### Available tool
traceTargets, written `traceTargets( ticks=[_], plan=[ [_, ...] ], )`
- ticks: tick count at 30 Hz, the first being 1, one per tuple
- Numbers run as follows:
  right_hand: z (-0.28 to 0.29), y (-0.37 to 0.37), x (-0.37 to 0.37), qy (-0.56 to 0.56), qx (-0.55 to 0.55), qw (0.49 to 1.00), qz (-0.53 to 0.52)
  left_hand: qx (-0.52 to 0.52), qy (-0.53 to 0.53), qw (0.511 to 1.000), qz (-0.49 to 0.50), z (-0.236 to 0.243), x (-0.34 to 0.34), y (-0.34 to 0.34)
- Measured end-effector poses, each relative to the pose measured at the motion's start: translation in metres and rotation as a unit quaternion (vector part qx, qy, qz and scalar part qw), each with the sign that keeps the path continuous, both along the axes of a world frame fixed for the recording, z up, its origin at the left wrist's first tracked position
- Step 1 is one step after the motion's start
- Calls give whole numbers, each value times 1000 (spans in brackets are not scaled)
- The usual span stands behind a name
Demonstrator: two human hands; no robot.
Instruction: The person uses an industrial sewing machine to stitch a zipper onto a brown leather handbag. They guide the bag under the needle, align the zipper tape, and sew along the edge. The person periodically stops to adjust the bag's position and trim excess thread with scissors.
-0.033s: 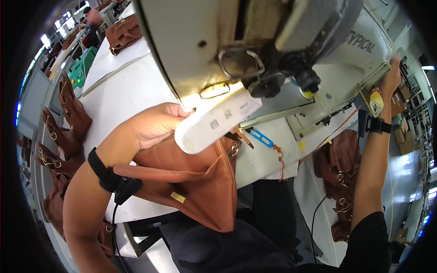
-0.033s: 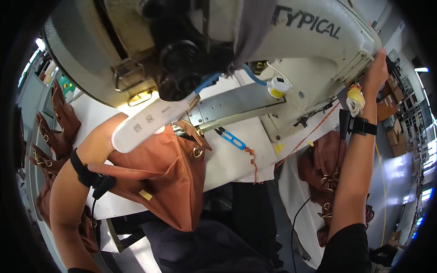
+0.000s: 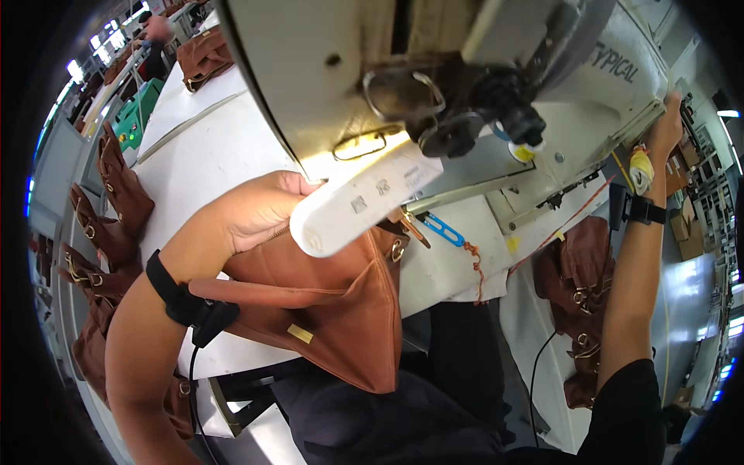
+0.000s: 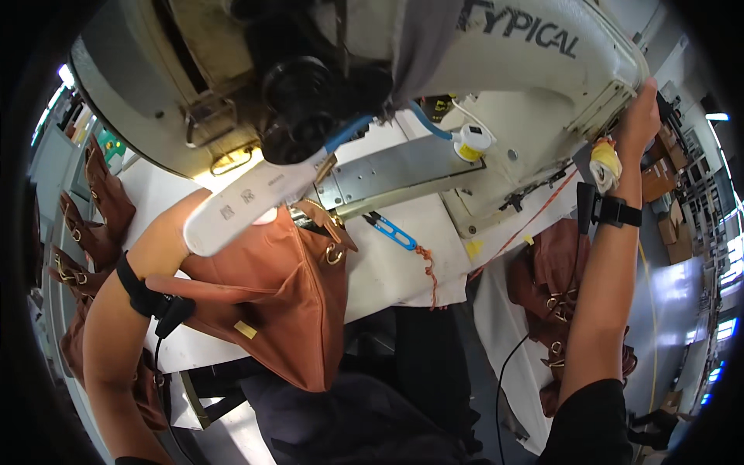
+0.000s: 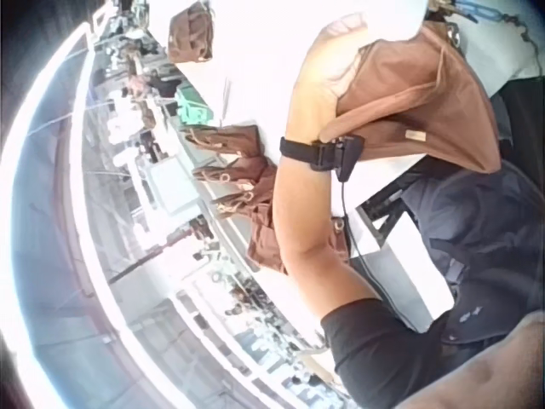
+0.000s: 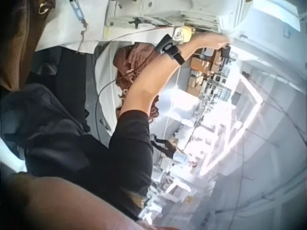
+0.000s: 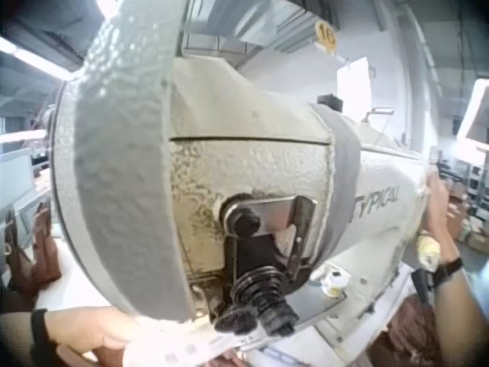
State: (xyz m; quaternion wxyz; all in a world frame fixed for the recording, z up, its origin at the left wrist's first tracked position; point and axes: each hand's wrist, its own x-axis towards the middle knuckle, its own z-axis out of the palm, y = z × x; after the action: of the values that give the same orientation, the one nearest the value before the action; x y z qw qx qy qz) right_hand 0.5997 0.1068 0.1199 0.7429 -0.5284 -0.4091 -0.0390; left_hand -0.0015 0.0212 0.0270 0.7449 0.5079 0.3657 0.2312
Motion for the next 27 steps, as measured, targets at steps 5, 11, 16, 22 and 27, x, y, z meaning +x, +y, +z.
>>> traceTargets(
  ticks=[5, 11, 16, 22, 27],
  plan=[
    [1, 0, -6, -3, -17, 999, -42, 21, 18, 1000, -1, 5, 2, -3],
    [-17, -12, -39, 37, 5, 998, 55, 25, 48, 998, 38, -4, -4, 0],
    [-30, -3, -29, 9, 39, 996, 84, 32, 34, 998, 40, 0, -2, -2],
    [-28, -7, -22, 47, 36, 994, 93, 28, 16, 998, 46, -8, -3, 3],
    [-37, -9, -33, -44, 2, 999, 24, 25, 14, 998, 50, -3, -1, 0]
  ],
)
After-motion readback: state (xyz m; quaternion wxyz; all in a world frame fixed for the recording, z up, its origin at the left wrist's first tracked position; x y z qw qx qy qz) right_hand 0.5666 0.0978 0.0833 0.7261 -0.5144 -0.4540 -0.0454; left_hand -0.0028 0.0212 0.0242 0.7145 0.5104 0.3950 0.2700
